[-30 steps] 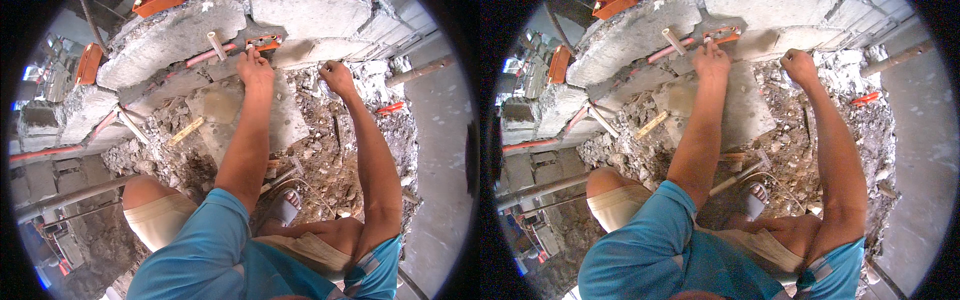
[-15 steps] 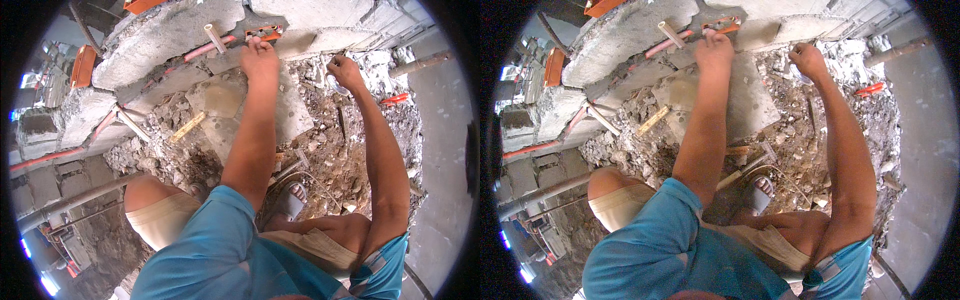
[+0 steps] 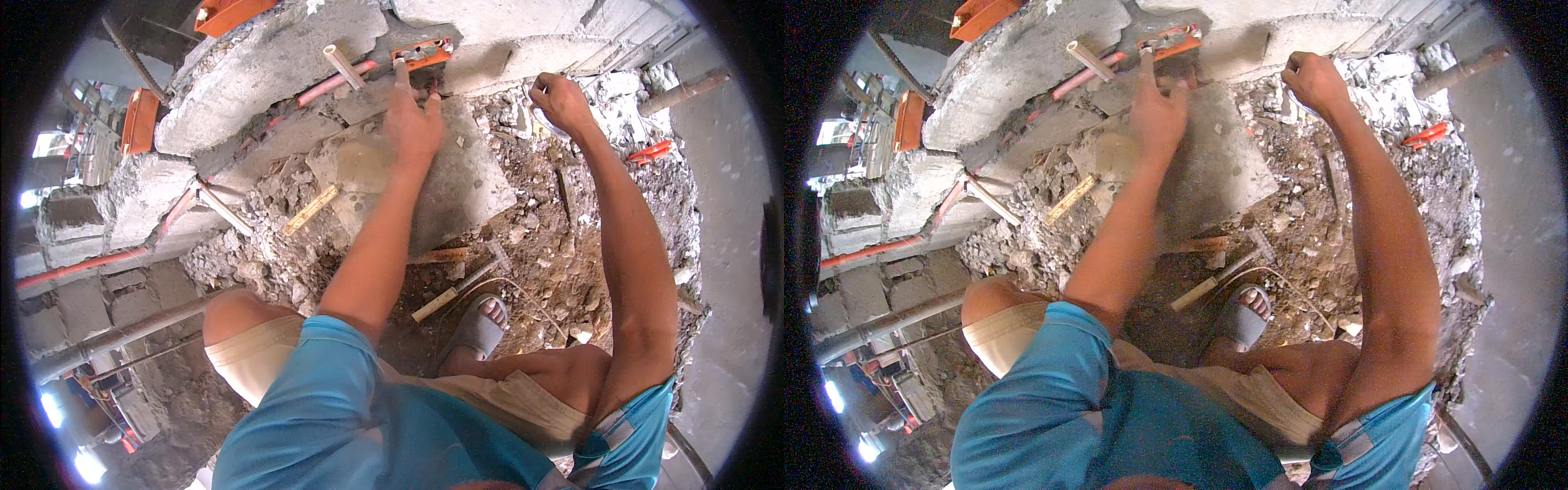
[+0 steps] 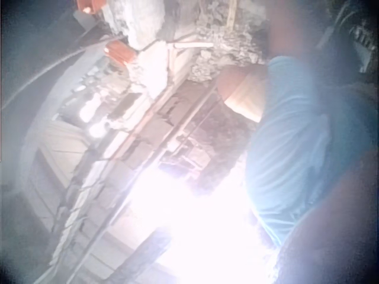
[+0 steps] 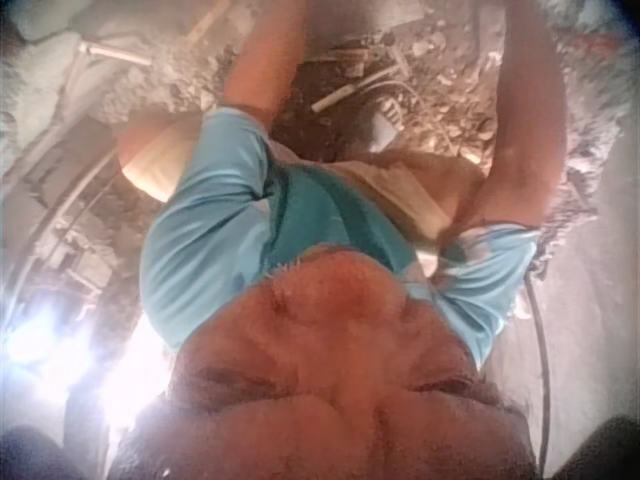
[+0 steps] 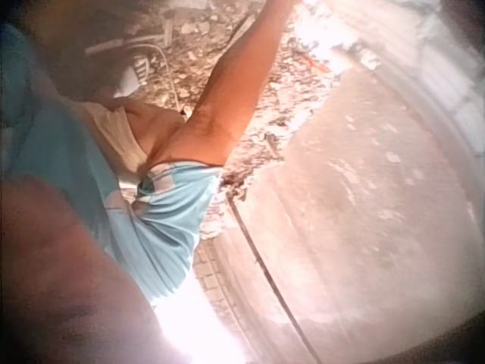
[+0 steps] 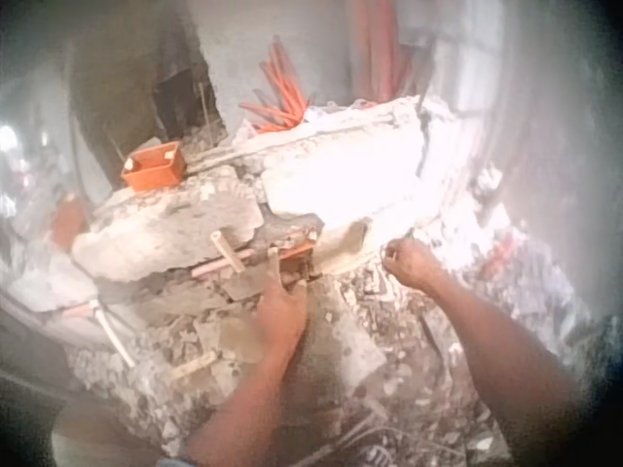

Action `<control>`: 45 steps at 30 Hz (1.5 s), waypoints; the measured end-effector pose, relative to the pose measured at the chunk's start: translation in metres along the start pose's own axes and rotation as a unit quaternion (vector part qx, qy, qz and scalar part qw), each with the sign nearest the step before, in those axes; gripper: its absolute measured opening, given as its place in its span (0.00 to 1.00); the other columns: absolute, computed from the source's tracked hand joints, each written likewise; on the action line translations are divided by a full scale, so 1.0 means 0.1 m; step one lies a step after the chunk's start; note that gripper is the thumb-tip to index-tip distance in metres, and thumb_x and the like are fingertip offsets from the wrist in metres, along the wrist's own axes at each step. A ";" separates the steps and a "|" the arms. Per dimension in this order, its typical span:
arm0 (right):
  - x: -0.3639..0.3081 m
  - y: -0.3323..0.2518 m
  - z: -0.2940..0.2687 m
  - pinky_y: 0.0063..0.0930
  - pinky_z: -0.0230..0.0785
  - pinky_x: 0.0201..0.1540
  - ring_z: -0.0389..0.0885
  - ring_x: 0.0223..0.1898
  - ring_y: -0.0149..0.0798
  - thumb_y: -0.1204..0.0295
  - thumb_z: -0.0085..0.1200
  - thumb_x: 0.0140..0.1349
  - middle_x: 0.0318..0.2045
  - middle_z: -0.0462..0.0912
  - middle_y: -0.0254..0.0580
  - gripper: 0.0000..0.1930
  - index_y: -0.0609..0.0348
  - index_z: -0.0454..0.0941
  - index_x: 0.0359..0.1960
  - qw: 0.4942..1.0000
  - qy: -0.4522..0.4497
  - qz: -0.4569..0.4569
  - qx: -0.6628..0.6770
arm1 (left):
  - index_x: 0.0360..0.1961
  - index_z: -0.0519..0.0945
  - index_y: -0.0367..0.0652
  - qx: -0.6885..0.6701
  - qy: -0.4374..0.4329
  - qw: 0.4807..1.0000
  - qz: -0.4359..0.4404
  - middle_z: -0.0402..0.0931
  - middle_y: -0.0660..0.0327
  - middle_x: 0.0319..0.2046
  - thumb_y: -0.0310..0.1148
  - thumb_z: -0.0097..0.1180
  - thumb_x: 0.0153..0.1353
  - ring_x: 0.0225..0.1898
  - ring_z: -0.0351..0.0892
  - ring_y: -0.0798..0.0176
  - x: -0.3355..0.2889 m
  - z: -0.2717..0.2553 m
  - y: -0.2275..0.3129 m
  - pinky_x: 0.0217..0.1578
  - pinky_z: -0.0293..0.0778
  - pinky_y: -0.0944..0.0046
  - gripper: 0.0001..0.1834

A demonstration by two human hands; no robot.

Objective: The person secures orange electrical boxes and white conduits to a rough concrete wall using tape and small fasteners. They repeatedly position the boxes, wrap tape around the conduits, and adjust the components to align them along the wall.

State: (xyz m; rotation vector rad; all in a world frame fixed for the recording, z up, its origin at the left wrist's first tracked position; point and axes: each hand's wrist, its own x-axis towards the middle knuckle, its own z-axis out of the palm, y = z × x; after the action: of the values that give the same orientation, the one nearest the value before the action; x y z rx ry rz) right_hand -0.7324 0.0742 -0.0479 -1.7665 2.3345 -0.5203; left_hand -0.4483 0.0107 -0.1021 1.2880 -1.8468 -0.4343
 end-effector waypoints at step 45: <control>0.38 -0.32 0.06 0.54 0.79 0.47 0.88 0.40 0.66 0.65 0.60 0.57 0.33 0.87 0.66 0.14 0.66 0.88 0.34 0.997 0.056 -0.044 0.013 | 0.46 0.84 0.39 0.421 -0.195 0.823 0.327 0.89 0.48 0.34 0.39 0.54 0.76 0.33 0.91 0.48 1.19 -0.31 -0.20 0.27 0.83 0.52 0.14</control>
State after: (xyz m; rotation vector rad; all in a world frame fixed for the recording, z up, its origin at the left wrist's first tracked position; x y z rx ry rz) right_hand -0.7128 0.0295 -0.0386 -1.8821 2.3189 -0.6767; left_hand -0.4285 -0.0986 -0.0459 0.9869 -2.8379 0.6204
